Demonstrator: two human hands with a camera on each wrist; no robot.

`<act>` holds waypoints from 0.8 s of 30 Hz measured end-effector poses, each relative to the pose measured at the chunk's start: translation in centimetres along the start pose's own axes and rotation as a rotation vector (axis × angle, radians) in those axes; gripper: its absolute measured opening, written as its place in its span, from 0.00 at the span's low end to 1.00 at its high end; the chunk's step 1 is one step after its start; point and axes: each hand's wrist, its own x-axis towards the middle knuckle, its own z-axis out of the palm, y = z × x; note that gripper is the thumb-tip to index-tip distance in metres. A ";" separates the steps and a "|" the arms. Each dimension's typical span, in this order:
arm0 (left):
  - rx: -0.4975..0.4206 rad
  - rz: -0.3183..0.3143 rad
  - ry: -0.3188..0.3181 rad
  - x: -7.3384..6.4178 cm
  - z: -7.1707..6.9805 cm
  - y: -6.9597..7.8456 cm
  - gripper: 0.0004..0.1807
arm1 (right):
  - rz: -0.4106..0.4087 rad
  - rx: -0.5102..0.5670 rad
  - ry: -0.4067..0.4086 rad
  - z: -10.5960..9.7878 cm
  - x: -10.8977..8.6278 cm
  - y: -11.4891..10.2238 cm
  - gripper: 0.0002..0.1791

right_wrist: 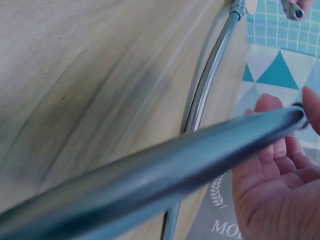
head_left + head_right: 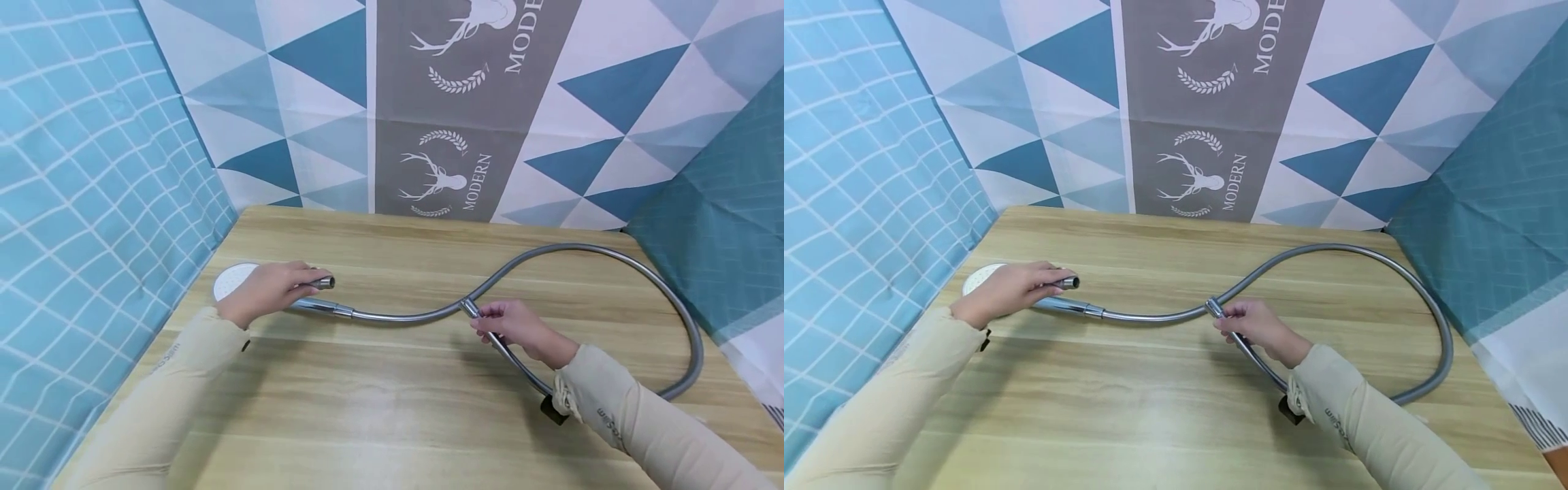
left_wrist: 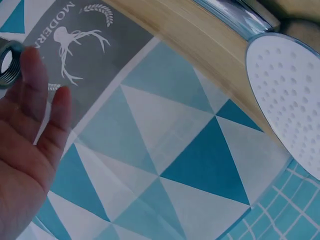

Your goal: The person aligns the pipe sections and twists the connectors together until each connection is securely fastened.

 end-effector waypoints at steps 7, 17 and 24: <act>0.048 0.164 0.266 1.2 1.0 0.5 0.19 | -0.126 0.050 0.008 0.7 0.8 -0.7 0.11; 0.122 0.346 0.471 3.9 1.2 2.5 0.26 | -0.149 0.145 0.159 2.0 1.8 -2.2 0.17; -0.054 0.449 0.531 5.3 2.1 3.9 0.19 | -0.199 0.159 0.268 2.8 2.6 -2.7 0.23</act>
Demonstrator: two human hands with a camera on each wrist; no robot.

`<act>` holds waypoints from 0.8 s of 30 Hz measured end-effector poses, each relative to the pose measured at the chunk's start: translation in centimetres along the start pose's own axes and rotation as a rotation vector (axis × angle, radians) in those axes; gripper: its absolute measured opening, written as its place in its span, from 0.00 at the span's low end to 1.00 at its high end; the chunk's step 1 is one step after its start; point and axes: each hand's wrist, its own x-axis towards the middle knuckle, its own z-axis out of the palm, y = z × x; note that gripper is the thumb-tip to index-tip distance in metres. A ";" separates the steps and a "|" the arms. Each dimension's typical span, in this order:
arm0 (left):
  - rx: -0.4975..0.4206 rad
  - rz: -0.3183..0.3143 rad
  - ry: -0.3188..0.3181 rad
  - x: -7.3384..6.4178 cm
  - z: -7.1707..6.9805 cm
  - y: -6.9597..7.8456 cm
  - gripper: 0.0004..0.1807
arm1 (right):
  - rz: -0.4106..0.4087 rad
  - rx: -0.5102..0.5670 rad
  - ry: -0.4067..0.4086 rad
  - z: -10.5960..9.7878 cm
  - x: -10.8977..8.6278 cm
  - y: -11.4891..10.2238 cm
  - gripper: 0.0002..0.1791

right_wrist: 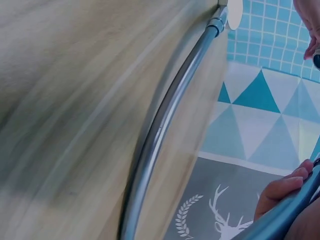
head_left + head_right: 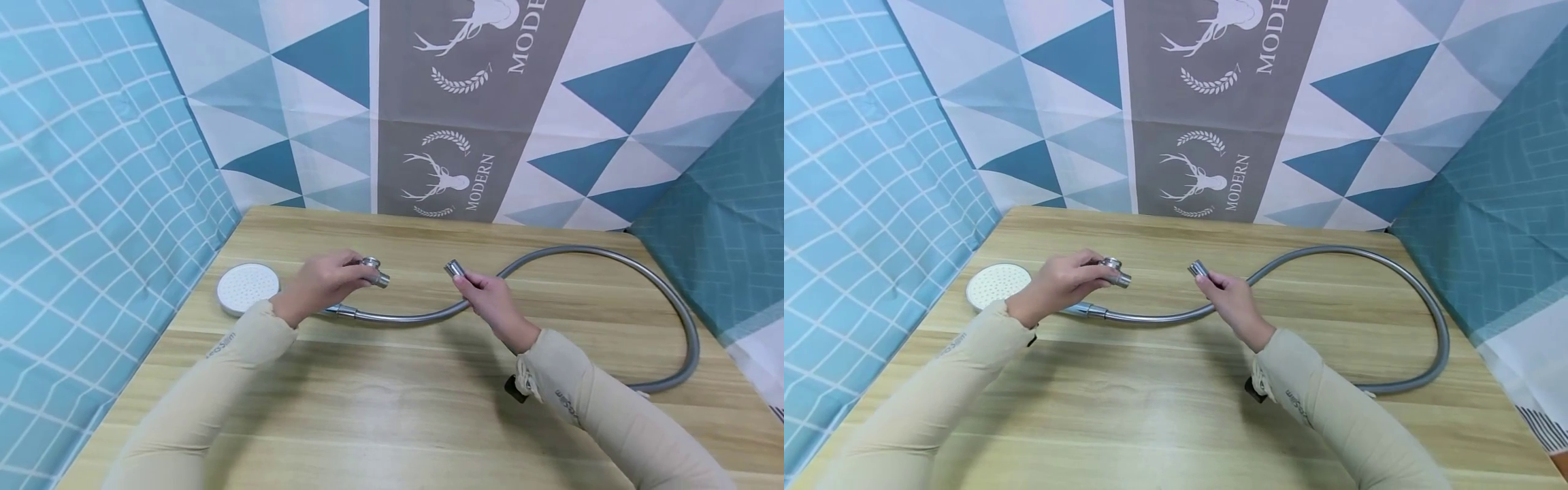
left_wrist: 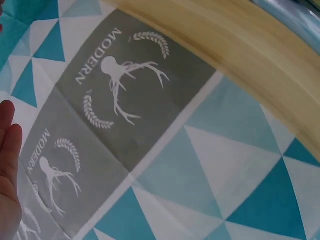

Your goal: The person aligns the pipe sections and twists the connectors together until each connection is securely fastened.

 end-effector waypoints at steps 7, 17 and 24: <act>-0.286 -0.119 0.150 0.7 1.5 0.7 0.16 | -0.187 0.017 -0.009 1.3 0.1 -0.8 0.23; -0.439 -0.162 0.262 1.6 2.1 1.2 0.14 | -0.365 -0.076 -0.111 2.0 -1.3 -2.2 0.17; -0.465 -0.112 0.274 1.9 2.4 1.6 0.10 | -0.471 -0.183 -0.110 2.1 -1.5 -2.2 0.15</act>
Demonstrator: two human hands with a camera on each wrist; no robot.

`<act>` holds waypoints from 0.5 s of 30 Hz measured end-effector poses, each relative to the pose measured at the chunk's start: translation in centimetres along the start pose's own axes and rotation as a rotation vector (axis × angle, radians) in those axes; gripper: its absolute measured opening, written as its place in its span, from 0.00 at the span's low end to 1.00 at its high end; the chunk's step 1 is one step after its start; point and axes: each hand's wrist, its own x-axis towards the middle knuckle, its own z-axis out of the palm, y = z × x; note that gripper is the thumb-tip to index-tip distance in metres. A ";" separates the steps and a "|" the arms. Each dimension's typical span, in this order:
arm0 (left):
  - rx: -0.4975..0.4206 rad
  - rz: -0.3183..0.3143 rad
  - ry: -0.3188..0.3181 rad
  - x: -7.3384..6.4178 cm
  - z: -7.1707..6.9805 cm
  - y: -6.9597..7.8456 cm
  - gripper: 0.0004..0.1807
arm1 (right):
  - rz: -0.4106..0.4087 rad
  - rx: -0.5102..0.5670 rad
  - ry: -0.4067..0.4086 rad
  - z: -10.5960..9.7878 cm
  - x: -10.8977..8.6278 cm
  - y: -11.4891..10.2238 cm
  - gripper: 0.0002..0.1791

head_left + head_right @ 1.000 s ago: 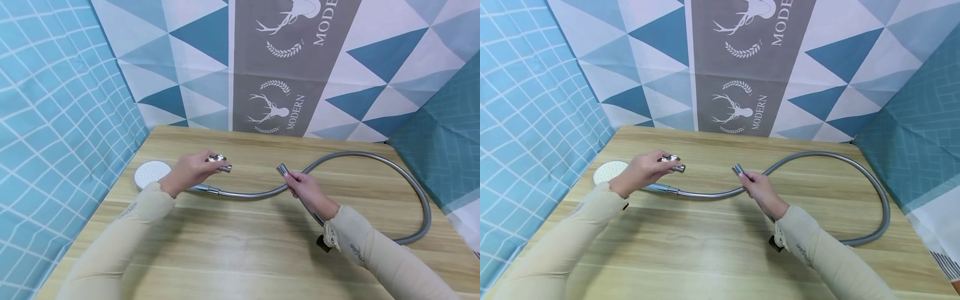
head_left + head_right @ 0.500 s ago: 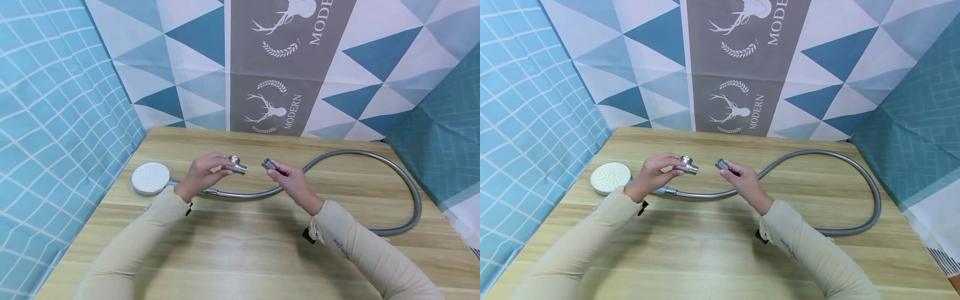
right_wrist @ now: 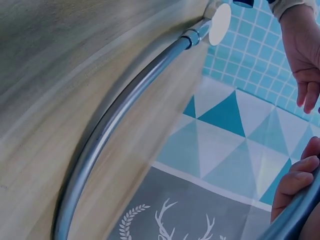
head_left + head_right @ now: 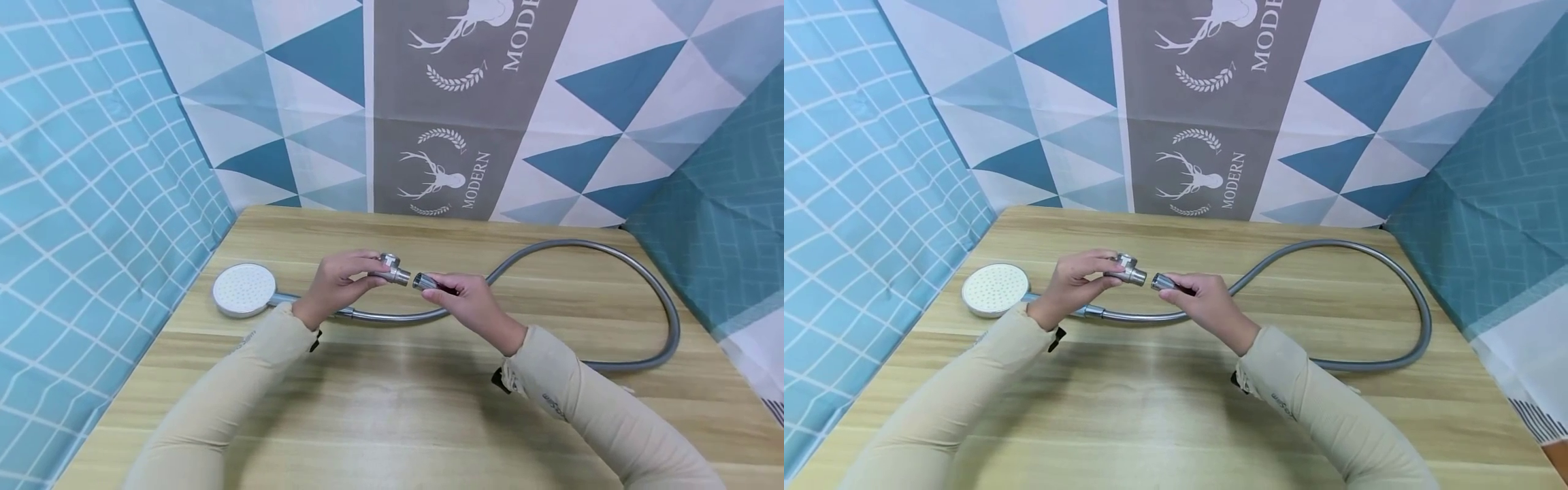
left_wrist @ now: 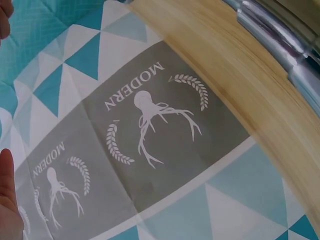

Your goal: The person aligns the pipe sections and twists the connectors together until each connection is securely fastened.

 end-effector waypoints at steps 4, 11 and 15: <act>-0.015 0.000 0.000 0.2 0.2 0.1 0.08 | -0.068 -0.038 0.033 -0.1 -0.2 0.6 0.15; -0.023 0.029 -0.022 0.4 0.6 -0.1 0.15 | -0.188 -0.099 0.060 -0.3 -0.9 1.7 0.14; 0.035 0.065 -0.032 0.4 0.7 -0.3 0.19 | -0.352 -0.244 0.031 -0.4 -1.2 1.9 0.09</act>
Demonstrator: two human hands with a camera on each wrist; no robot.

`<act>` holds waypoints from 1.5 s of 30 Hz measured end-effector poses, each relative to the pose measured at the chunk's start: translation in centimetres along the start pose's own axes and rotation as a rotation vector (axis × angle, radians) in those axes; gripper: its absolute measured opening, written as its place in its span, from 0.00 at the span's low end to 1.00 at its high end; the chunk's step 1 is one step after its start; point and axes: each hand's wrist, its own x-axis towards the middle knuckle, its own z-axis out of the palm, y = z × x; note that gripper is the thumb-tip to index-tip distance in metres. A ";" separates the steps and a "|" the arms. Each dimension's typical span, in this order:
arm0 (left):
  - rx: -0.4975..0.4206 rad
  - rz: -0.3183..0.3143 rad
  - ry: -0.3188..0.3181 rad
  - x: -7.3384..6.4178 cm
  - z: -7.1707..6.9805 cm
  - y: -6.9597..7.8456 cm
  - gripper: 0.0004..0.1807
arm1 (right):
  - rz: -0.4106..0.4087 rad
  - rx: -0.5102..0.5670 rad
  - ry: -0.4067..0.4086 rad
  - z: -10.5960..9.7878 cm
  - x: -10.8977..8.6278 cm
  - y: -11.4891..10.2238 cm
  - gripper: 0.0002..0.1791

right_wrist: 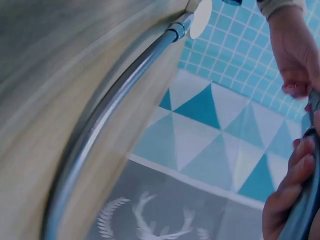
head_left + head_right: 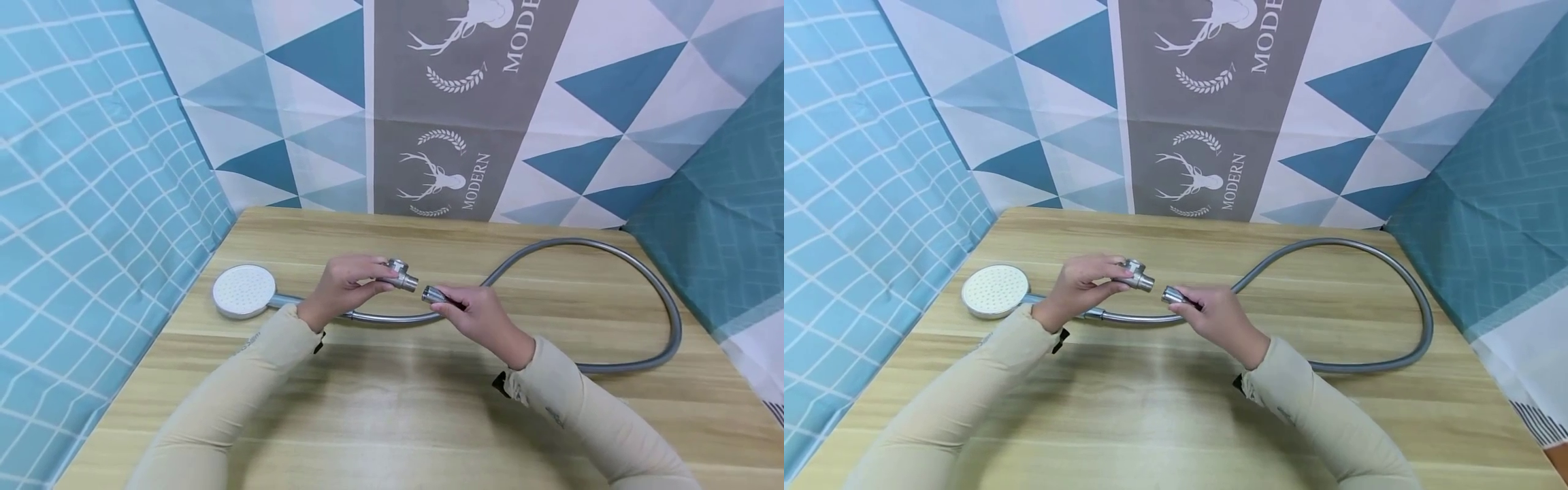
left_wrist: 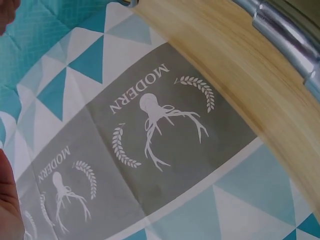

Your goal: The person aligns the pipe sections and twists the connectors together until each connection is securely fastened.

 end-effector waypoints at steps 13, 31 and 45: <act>0.018 0.016 -0.024 0.0 0.4 0.5 0.10 | -0.216 -0.219 0.082 0.0 -0.4 -0.2 0.28; -0.040 -0.011 -0.047 0.0 0.8 0.8 0.18 | -0.255 -0.230 0.130 0.7 0.2 -0.9 0.27; -0.047 -0.119 -0.231 0.8 -0.6 1.3 0.16 | -0.247 -0.274 0.077 0.5 0.6 -1.1 0.26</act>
